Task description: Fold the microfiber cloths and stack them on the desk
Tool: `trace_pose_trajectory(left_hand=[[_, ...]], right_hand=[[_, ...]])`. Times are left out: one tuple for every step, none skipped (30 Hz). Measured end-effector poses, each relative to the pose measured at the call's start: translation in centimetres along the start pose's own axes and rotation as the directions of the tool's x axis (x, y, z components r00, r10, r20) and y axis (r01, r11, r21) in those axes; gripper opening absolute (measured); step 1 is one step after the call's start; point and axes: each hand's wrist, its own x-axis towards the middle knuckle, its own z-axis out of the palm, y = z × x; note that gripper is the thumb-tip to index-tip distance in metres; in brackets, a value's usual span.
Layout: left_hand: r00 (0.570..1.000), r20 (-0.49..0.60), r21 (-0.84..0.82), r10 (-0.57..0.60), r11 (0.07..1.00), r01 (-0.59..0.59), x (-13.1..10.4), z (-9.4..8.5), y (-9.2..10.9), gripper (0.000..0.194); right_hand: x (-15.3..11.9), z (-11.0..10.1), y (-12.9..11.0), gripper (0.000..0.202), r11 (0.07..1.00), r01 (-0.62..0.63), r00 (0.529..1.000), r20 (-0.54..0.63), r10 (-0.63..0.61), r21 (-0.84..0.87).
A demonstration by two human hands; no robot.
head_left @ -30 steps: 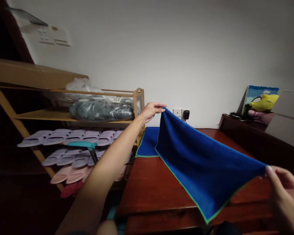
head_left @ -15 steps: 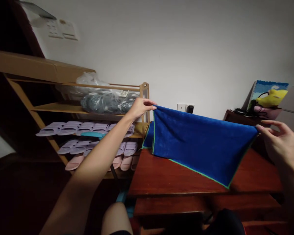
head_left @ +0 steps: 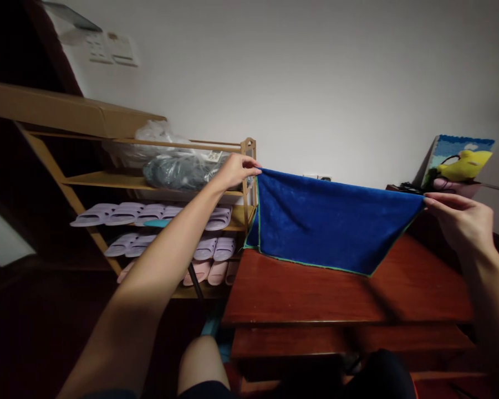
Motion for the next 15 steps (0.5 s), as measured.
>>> trace_pose_trajectory(left_hand=[[1.0,0.0,0.009,0.004,1.0,-0.004,0.0,0.0,-0.1,0.024],[1.0,0.0,0.016,0.008,1.0,-0.008,0.0,-0.1,-0.1,0.024],[1.0,0.003,0.02,0.012,1.0,-0.012,-0.1,-0.1,-0.2,0.024],[1.0,0.009,0.022,0.016,1.0,-0.017,-0.1,-0.1,-0.2,0.025],[1.0,0.015,0.026,0.023,0.999,-0.023,-0.2,-0.2,-0.2,0.025],[0.999,0.021,0.032,0.033,0.999,-0.033,-0.3,-0.3,-0.1,0.025],[0.999,0.023,0.044,0.046,0.998,-0.047,-0.5,-0.4,0.0,0.025],[0.998,0.02,0.058,0.059,0.996,-0.06,-0.6,-0.5,0.1,0.025],[0.997,0.015,0.075,0.071,0.995,-0.072,-0.8,-0.6,0.3,0.025],[0.997,0.012,0.093,0.079,0.992,-0.08,-1.1,-0.8,0.6,0.026],[0.996,0.011,0.114,0.087,0.99,-0.088,-1.4,-0.9,0.8,0.026],[0.995,0.011,0.135,0.097,0.986,-0.098,-1.7,-1.1,1.2,0.025],[0.994,0.013,0.158,0.11,0.981,-0.111,-2.1,-1.2,1.5,0.025],[0.991,0.013,0.181,0.13,0.975,-0.13,-2.5,-1.4,2.0,0.025],[0.988,0.008,0.203,0.155,0.967,-0.153,-3.0,-1.5,2.4,0.025]], right_hand=[[0.0,0.0,0.1,0.051,1.0,0.004,1.0,-0.008,-0.004,0.005],[0.0,0.1,0.1,0.05,1.0,0.015,1.0,-0.014,-0.015,-0.002],[-0.1,0.1,0.1,0.049,0.999,0.034,0.999,-0.021,-0.034,-0.014],[-0.1,0.1,0.1,0.048,0.998,0.061,0.998,-0.029,-0.062,-0.027],[-0.2,0.0,0.1,0.048,0.995,0.096,0.995,-0.034,-0.097,-0.04],[-0.2,0.0,0.1,0.046,0.989,0.138,0.989,-0.037,-0.14,-0.061],[-0.3,-0.2,0.1,0.043,0.977,0.185,0.982,-0.031,-0.189,-0.102],[-0.3,-0.3,0.1,0.039,0.958,0.233,0.971,-0.021,-0.24,-0.165],[-0.3,-0.5,0.2,0.035,0.927,0.279,0.958,-0.003,-0.288,-0.249],[-0.2,-0.6,0.3,0.031,0.883,0.321,0.942,0.02,-0.335,-0.343],[-0.2,-0.8,0.4,0.028,0.829,0.359,0.924,0.04,-0.38,-0.428],[-0.1,-0.9,0.5,0.025,0.773,0.395,0.902,0.053,-0.428,-0.496],[-0.1,-1.1,0.5,0.023,0.718,0.43,0.877,0.063,-0.477,-0.547],[-0.1,-1.1,0.5,0.022,0.667,0.464,0.847,0.07,-0.527,-0.583],[-0.1,-1.2,0.5,0.022,0.622,0.496,0.815,0.077,-0.574,-0.606]])
